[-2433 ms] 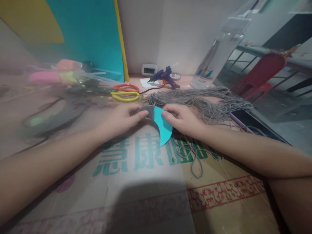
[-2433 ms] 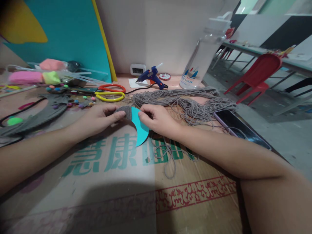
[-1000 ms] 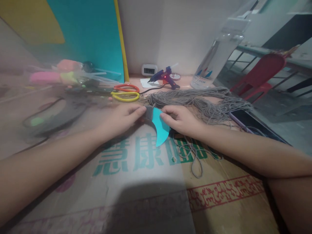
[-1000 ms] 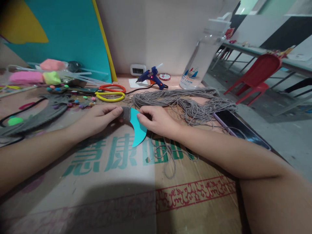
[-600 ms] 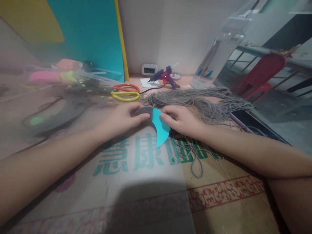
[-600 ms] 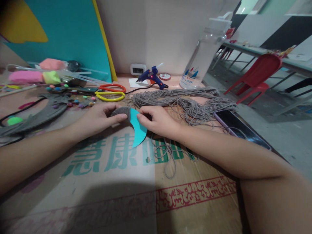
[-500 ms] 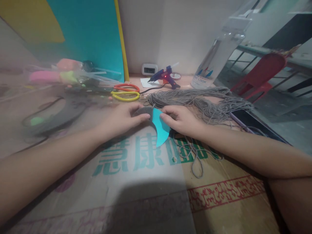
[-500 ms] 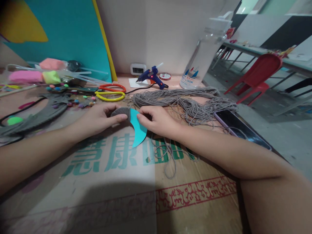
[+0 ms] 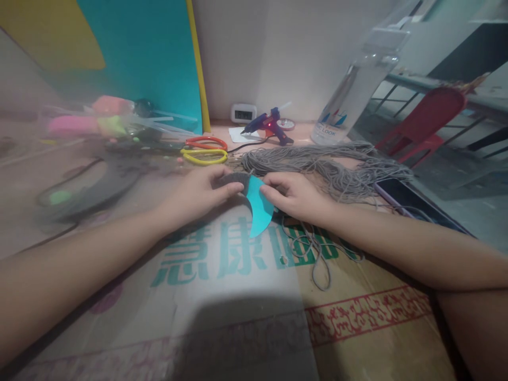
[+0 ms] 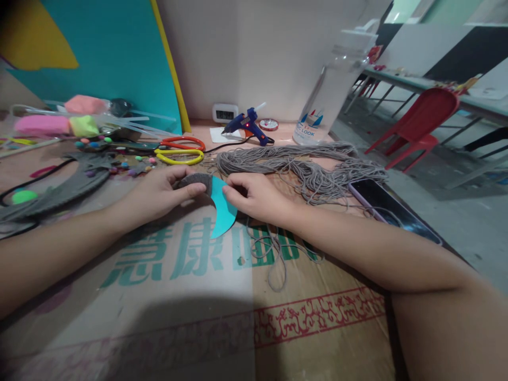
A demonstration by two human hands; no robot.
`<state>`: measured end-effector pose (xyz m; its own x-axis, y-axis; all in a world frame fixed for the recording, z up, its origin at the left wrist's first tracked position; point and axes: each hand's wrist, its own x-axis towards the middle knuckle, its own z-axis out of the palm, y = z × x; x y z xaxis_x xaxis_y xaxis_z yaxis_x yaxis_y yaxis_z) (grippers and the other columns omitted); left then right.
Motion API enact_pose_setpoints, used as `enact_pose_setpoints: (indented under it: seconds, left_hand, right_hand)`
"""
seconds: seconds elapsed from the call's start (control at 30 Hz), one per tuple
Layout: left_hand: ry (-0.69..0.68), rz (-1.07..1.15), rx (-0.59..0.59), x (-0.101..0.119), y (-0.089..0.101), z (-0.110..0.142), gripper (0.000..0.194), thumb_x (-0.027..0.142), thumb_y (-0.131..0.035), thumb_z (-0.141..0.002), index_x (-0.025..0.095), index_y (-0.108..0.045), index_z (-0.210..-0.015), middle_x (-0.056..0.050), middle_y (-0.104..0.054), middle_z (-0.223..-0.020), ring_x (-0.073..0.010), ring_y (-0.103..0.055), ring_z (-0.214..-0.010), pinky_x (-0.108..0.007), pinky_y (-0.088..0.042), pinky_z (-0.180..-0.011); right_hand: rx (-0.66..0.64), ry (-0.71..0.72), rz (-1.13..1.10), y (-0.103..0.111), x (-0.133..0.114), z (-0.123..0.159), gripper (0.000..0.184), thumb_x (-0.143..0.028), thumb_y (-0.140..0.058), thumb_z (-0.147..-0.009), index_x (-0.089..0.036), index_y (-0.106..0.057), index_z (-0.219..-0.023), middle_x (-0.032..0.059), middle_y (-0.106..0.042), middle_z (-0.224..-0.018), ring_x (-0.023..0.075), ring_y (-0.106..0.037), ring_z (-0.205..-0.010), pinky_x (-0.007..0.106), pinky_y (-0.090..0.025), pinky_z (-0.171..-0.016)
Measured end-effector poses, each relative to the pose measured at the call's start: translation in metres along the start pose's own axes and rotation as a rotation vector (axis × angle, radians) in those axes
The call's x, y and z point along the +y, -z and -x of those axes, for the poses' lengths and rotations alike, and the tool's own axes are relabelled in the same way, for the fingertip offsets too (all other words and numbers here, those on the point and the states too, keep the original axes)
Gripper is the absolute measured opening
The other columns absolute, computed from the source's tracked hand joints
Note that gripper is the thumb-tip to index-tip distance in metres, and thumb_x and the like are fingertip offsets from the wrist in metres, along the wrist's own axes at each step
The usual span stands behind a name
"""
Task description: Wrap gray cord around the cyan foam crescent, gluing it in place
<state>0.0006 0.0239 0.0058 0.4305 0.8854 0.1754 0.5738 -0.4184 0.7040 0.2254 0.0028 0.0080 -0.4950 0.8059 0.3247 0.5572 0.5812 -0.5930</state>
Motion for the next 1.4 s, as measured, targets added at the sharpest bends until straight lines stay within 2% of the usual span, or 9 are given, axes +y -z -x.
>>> enact_pose_setpoints:
  seconds: [0.3,0.53,0.7,0.8,1.0,1.17,1.3,1.4]
  left_hand:
    - [-0.027,0.091,-0.025,-0.002,-0.001,0.000,0.035,0.048,-0.052,-0.088,0.019,-0.067,-0.098,-0.002,-0.071,-0.094,-0.0188,-0.061,-0.082,-0.027,-0.044,-0.071]
    - [0.006,0.056,-0.019,0.000,0.001,0.000,0.038,0.049,-0.059,-0.082,0.019,-0.067,-0.103,-0.003,-0.072,-0.100,-0.0212,-0.064,-0.088,-0.030,-0.047,-0.078]
    - [0.012,0.055,-0.027,0.003,0.003,-0.002,0.042,0.053,-0.062,-0.079,0.019,-0.069,-0.104,-0.003,-0.073,-0.099,-0.0220,-0.065,-0.089,-0.032,-0.049,-0.083]
    - [-0.018,0.083,-0.034,0.003,0.002,-0.001,0.038,0.049,-0.062,-0.080,0.019,-0.070,-0.101,-0.003,-0.074,-0.091,-0.0220,-0.065,-0.087,-0.032,-0.050,-0.081]
    - [0.007,0.121,0.009,-0.002,0.000,0.000,0.036,0.045,-0.063,-0.079,0.019,-0.071,-0.102,-0.001,-0.070,-0.072,-0.0217,-0.065,-0.078,-0.030,-0.050,-0.072]
    - [-0.003,0.122,-0.001,-0.003,0.000,-0.002,0.037,0.046,-0.062,-0.080,0.019,-0.071,-0.103,-0.003,-0.073,-0.081,-0.0217,-0.065,-0.078,-0.030,-0.049,-0.071]
    - [0.056,0.079,-0.034,-0.006,-0.001,-0.003,0.036,0.049,-0.055,-0.084,0.020,-0.072,-0.096,-0.003,-0.072,-0.080,-0.0212,-0.065,-0.078,-0.029,-0.049,-0.070]
    - [0.091,0.088,-0.014,-0.008,-0.003,-0.003,0.038,0.051,-0.053,-0.086,0.020,-0.072,-0.096,-0.003,-0.073,-0.084,-0.0211,-0.066,-0.079,-0.029,-0.049,-0.071]
  right_hand:
    - [-0.002,0.025,0.008,-0.001,0.001,-0.001,0.023,-0.029,-0.047,-0.090,-0.016,-0.055,-0.072,-0.0026,-0.050,-0.064,0.0094,-0.045,-0.060,0.021,-0.034,-0.058]
    - [-0.006,0.015,0.020,0.000,-0.001,0.000,0.023,-0.028,-0.047,-0.090,-0.015,-0.056,-0.073,-0.0022,-0.051,-0.065,0.0095,-0.046,-0.061,0.021,-0.035,-0.058]
    - [0.098,0.060,0.054,0.002,-0.002,0.001,0.025,-0.029,-0.046,-0.090,-0.016,-0.052,-0.069,-0.0019,-0.051,-0.063,0.0098,-0.046,-0.060,0.022,-0.034,-0.058]
    - [0.134,0.070,0.065,0.002,-0.001,0.001,0.026,-0.029,-0.046,-0.091,-0.017,-0.051,-0.068,-0.0019,-0.050,-0.062,0.0100,-0.045,-0.059,0.022,-0.034,-0.057]
    - [0.106,0.044,0.066,0.000,0.000,0.001,0.025,-0.029,-0.047,-0.091,-0.017,-0.052,-0.070,-0.0024,-0.050,-0.062,0.0098,-0.046,-0.059,0.022,-0.034,-0.057]
    - [0.148,0.052,0.072,0.001,-0.001,0.001,0.026,-0.028,-0.046,-0.091,-0.017,-0.050,-0.067,-0.0029,-0.046,-0.061,0.0095,-0.044,-0.058,0.022,-0.033,-0.056]
    - [0.226,0.048,0.049,0.002,0.000,0.002,0.026,-0.028,-0.047,-0.090,-0.018,-0.048,-0.066,-0.0032,-0.045,-0.060,0.0091,-0.043,-0.058,0.021,-0.033,-0.056]
    - [0.245,0.048,0.040,0.002,0.000,0.003,0.025,-0.028,-0.047,-0.090,-0.018,-0.049,-0.067,-0.0033,-0.045,-0.060,0.0090,-0.043,-0.057,0.021,-0.033,-0.055]
